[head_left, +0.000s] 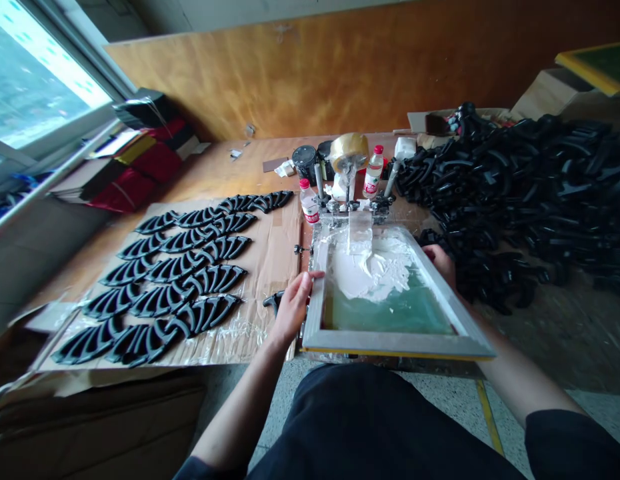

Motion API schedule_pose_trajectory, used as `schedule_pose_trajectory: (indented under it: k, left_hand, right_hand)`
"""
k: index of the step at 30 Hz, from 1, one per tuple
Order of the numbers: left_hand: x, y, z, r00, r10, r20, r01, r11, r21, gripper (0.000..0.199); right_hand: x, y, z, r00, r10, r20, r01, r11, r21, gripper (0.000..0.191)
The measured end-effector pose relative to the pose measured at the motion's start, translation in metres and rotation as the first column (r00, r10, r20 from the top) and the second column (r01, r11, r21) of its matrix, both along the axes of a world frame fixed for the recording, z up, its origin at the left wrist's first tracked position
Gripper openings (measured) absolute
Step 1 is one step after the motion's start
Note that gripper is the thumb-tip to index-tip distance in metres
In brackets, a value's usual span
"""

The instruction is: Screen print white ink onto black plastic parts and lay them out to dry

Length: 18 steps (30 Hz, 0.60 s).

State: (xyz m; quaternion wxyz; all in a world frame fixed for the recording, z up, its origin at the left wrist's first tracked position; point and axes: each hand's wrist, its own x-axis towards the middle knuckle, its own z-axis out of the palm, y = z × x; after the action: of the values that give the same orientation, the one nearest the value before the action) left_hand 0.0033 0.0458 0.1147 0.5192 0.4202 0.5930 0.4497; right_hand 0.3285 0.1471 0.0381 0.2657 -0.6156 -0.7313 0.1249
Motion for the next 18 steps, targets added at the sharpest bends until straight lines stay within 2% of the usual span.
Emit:
schedule_pose_trajectory:
  k: [2,3,6,8,12,15,18]
  left_hand:
    - [-0.002,-0.012,-0.03,0.999,-0.023,-0.041,0.019,0.996,-0.084,0.055]
    - [-0.001,-0.015,-0.045,0.998,-0.027,-0.053,0.021,0.994,-0.11,0.06]
    - [0.003,-0.015,-0.08,0.988,-0.043,-0.15,0.02,0.988,-0.154,0.066]
    - [0.005,-0.011,-0.093,0.97,-0.061,-0.237,0.023,0.986,-0.164,0.063]
    - [0.003,-0.007,-0.1,0.962,-0.05,-0.269,-0.003,0.982,-0.19,0.058]
    - [0.003,-0.006,-0.099,0.974,-0.017,-0.227,-0.032,0.977,-0.212,0.056]
    - [0.004,-0.007,-0.099,0.983,0.019,-0.183,-0.061,0.972,-0.228,0.057]
  right_hand:
    - [-0.002,0.015,0.011,0.999,-0.042,-0.021,0.043,0.997,0.064,0.033]
    - [-0.012,0.021,0.017,1.0,-0.01,-0.007,0.01,0.995,0.103,0.036]
    - [-0.056,0.032,0.031,0.973,0.192,0.127,-0.21,0.967,0.142,0.056]
    - [-0.084,0.032,0.037,0.939,0.273,0.21,-0.291,0.955,0.063,0.048]
    - [-0.111,0.01,0.032,0.884,0.374,0.279,-0.347,0.927,-0.143,0.01]
    - [-0.107,-0.023,0.022,0.821,0.486,0.299,-0.464,0.874,-0.145,0.021]
    - [-0.092,-0.048,0.022,0.714,0.658,0.242,-0.641,0.752,-0.153,0.031]
